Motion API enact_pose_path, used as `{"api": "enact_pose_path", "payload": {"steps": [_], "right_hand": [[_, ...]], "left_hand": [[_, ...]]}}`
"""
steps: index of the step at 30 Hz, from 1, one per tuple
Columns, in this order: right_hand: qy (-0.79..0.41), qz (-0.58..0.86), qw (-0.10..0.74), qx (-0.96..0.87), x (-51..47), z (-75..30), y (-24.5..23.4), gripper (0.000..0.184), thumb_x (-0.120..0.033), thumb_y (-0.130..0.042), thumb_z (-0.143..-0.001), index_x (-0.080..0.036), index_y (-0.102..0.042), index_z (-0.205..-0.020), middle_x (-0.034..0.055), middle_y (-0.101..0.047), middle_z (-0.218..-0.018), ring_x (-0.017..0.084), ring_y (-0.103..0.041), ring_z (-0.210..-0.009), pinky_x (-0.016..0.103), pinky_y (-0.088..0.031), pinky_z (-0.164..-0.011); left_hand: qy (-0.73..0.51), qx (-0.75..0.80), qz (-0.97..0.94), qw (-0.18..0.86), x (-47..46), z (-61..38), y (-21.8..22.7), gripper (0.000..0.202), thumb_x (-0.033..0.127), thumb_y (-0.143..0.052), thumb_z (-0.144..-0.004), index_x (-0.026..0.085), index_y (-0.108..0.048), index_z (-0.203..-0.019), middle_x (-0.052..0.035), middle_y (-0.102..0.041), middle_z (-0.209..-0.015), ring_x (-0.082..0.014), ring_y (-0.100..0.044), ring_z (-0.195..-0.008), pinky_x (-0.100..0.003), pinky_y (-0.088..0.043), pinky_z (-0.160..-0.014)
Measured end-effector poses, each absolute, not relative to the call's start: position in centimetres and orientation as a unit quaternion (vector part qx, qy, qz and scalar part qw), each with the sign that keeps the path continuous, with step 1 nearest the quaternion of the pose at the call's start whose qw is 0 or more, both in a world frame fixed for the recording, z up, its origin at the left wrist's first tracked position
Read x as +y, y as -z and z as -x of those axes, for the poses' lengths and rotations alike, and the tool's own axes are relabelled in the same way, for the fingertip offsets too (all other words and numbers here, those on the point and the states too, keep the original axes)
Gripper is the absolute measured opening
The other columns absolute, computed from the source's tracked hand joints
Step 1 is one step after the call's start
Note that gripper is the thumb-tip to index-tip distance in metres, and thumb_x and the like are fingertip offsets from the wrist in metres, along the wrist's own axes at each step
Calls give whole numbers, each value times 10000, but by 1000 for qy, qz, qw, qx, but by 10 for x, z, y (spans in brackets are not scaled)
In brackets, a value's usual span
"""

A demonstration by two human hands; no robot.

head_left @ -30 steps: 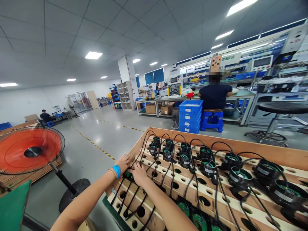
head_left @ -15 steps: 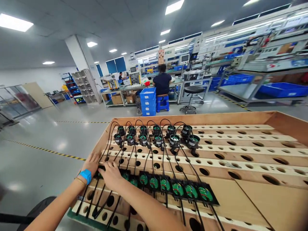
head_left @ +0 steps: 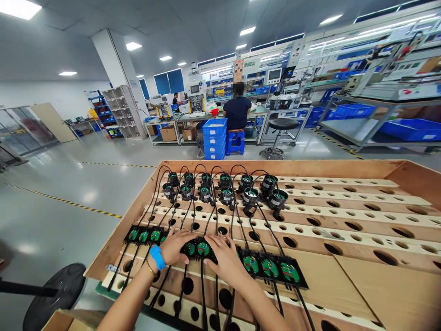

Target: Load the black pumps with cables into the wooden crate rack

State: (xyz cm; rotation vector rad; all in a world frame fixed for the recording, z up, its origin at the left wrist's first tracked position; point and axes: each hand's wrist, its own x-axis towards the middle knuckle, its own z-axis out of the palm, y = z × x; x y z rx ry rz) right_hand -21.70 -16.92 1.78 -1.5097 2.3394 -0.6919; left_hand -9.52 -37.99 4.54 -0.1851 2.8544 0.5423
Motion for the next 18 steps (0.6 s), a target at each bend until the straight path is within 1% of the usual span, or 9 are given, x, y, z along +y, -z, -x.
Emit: {"api": "enact_pose_path", "payload": {"steps": [3, 5, 7, 10, 13, 14, 16, 17, 18], "right_hand": [[259, 519, 120, 806, -170, 217, -13, 618, -331, -638, -851, -223, -445, -1429, 55, -458, -1487, 210, -348, -1412, 521, -45, -1229], [263, 524, 104, 804, -170, 217, -8, 547, -353, -636, -866, -209, -500, -1376, 65, -471, -1479, 215, -354, -1413, 529, -46, -1232], [250, 538, 83, 801, -171, 215, -4, 512, -401, -608, -898, -184, -530, -1355, 86, -461, -1488, 232, -351, -1416, 540, -53, -1234], [184, 569, 53, 800, -178, 207, -6, 556, -411, -569, -932, -80, -517, -1375, 181, -427, -1493, 296, -346, -1412, 562, -95, -1231], [120, 592, 50, 795, -179, 206, -21, 644, -423, -601, -918, 28, -494, -1365, 281, -385, -1482, 365, -326, -1407, 589, -110, -1223], [133, 594, 56, 791, -175, 209, -27, 672, -460, -616, -907, 12, -494, -1370, 272, -382, -1487, 368, -322, -1405, 591, -135, -1219], [209, 577, 60, 787, -157, 221, -37, 684, -524, -605, -903, -97, -465, -1419, 185, -384, -1513, 329, -321, -1404, 570, -213, -1206], [253, 558, 51, 789, -143, 229, -40, 627, -511, -565, -930, -164, -446, -1439, 128, -388, -1520, 296, -324, -1400, 545, -253, -1196], [286, 533, 35, 796, -129, 237, -41, 535, -443, -517, -963, -220, -439, -1444, 82, -397, -1514, 264, -330, -1389, 518, -287, -1182]], "left_hand": [[-182, 974, 64, 120, -383, 95, -47, 1007, 320, -866, -652, 311, -347, -1515, -69, -395, -1557, -270, -284, -1481, -601, 30, -1226], [-176, 976, 71, 108, -381, 94, -48, 1024, 341, -866, -647, 288, -339, -1523, -75, -359, -1576, -258, -277, -1482, -549, -43, -1246], [-159, 979, 88, 92, -379, 94, -49, 998, 370, -877, -619, 248, -410, -1492, -88, -375, -1562, -260, -312, -1456, -485, -146, -1249], [-118, 983, 107, 89, -379, 96, -51, 910, 380, -883, -598, 225, -519, -1418, -77, -472, -1486, -264, -390, -1396, -462, -193, -1240], [-95, 982, 107, 120, -379, 98, -57, 904, 318, -845, -638, 222, -471, -1456, -74, -439, -1518, -271, -367, -1416, -500, -169, -1242], [-94, 981, 112, 127, -378, 97, -60, 937, 312, -832, -649, 215, -424, -1488, -83, -395, -1549, -277, -334, -1439, -510, -157, -1244], [-103, 980, 127, 109, -368, 93, -66, 988, 366, -797, -698, 188, -315, -1542, -102, -298, -1600, -280, -256, -1481, -513, -141, -1249], [-110, 981, 132, 86, -360, 92, -69, 984, 421, -768, -735, 177, -281, -1555, -106, -269, -1612, -279, -221, -1495, -509, -131, -1253], [-115, 983, 133, 62, -349, 91, -71, 960, 479, -732, -772, 171, -273, -1558, -107, -265, -1613, -275, -204, -1501, -504, -123, -1257]]}}
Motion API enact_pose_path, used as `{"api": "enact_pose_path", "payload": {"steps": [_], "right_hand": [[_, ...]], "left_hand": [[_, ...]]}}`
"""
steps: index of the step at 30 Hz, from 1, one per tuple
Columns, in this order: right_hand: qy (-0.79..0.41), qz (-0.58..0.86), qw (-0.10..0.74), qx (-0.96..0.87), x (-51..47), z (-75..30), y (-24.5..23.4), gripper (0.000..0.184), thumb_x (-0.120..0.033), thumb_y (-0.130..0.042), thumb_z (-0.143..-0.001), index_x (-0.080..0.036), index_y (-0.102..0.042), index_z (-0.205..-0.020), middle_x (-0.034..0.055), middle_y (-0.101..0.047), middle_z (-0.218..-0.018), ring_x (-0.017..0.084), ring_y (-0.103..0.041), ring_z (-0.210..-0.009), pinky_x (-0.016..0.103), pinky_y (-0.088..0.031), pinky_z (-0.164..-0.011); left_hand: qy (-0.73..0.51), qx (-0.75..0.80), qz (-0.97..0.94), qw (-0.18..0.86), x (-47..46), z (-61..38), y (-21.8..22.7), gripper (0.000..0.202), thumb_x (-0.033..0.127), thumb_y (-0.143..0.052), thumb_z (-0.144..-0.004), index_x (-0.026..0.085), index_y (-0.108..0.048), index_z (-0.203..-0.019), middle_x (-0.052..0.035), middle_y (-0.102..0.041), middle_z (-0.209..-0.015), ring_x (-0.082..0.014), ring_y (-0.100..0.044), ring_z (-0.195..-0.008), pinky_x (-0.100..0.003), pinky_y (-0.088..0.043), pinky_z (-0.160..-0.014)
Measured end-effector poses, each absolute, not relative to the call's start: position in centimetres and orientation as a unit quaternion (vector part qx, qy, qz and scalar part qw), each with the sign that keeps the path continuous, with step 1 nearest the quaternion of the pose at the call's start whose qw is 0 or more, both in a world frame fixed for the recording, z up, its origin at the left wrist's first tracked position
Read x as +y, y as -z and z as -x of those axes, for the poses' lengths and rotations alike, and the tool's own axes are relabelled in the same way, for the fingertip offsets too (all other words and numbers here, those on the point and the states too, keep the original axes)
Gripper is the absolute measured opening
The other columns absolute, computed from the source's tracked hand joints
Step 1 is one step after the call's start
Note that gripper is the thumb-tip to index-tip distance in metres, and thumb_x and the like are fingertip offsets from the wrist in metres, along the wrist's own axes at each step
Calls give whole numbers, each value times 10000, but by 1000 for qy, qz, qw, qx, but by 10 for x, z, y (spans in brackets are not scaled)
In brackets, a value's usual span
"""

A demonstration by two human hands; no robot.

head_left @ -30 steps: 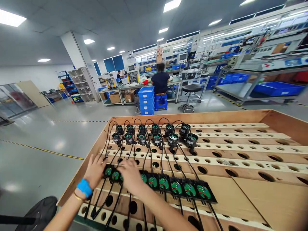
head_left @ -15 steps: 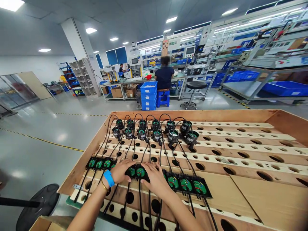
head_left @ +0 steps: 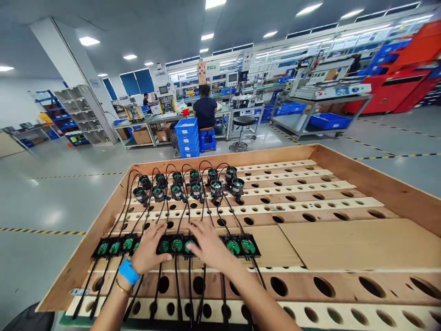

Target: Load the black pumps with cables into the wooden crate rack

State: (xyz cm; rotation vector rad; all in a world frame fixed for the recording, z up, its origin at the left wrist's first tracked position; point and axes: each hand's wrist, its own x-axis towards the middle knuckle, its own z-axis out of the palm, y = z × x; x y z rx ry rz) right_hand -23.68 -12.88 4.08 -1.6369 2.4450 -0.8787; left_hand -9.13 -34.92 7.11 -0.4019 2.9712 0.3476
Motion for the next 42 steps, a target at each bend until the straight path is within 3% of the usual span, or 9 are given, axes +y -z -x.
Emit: {"api": "enact_pose_path", "payload": {"steps": [3, 6, 11, 16, 22, 27, 35, 39, 42], "right_hand": [[289, 480, -5, 829, -89, 256, -33, 517, -87, -409, -896, -272, -534, -1362, 37, -429, -1473, 235, -325, -1368, 477, -314, -1147], [240, 484, 8, 842, -71, 260, -19, 633, 30, -399, -774, -272, -612, -1288, 37, -457, -1454, 263, -292, -1393, 487, -305, -1130], [224, 493, 25, 840, -80, 249, -7, 408, -194, -499, -946, -286, -589, -1333, 64, -489, -1434, 290, -309, -1390, 514, -249, -1157], [247, 481, 60, 839, -86, 250, -9, 313, -328, -529, -967, -300, -645, -1257, 58, -551, -1330, 273, -363, -1337, 480, -284, -1138], [343, 451, -13, 824, -42, 268, -22, 763, 65, -396, -735, -301, -516, -1394, 45, -361, -1508, 217, -299, -1381, 431, -296, -1147], [310, 369, -40, 875, -5, 273, -12, 420, -25, -455, -861, -266, -695, -1108, 68, -465, -1424, 274, -351, -1337, 477, -340, -1085], [253, 384, -3, 888, -25, 266, 2, 287, -269, -527, -952, -237, -687, -1188, 92, -492, -1435, 312, -351, -1376, 517, -328, -1130], [339, 340, -147, 865, 37, 275, -3, 569, -53, -368, -851, -294, -615, -1303, 54, -440, -1478, 255, -369, -1377, 471, -380, -1111], [344, 57, -373, 860, 148, 292, 20, 535, -190, -343, -907, -159, -478, -1424, 199, -481, -1379, 344, -388, -1344, 576, -351, -1101]], "left_hand": [[-123, 988, 91, 36, -306, 104, -75, 892, 540, -694, -805, 192, -325, -1538, -85, -328, -1587, -260, -241, -1486, -498, -86, -1268], [-129, 989, 40, 57, -265, 134, -70, 934, 495, -785, -728, 196, -371, -1510, -74, -393, -1549, -270, -292, -1460, -540, -59, -1265], [-132, 987, 69, 63, -241, 169, -51, 807, 436, -840, -690, 218, -515, -1395, -77, -534, -1435, -287, -402, -1391, -589, -108, -1238], [-146, 984, 90, 58, -251, 168, -47, 783, 429, -863, -659, 247, -547, -1352, -42, -555, -1411, -252, -451, -1353, -545, -152, -1235], [-151, 982, 80, 75, -230, 167, -53, 1003, 567, -783, -702, 181, -353, -1522, -91, -358, -1567, -304, -252, -1468, -542, -86, -1253], [-150, 987, 35, 47, -187, 187, -52, 873, 495, -764, -746, 204, -408, -1488, -64, -415, -1528, -266, -284, -1456, -525, -10, -1267], [-129, 988, 53, 65, -174, 210, -42, 699, 377, -737, -761, 214, -505, -1401, -67, -538, -1418, -292, -391, -1391, -590, -96, -1240], [-121, 986, 78, -89, -196, 168, -42, 722, 463, -603, -873, 264, -314, -1504, -90, -380, -1548, -307, -299, -1454, -607, -184, -1222], [-77, 901, 217, -369, -235, 99, -42, 728, 461, -526, -902, 280, -208, -1532, -137, -361, -1524, -335, -347, -1420, -579, -319, -1173]]}}
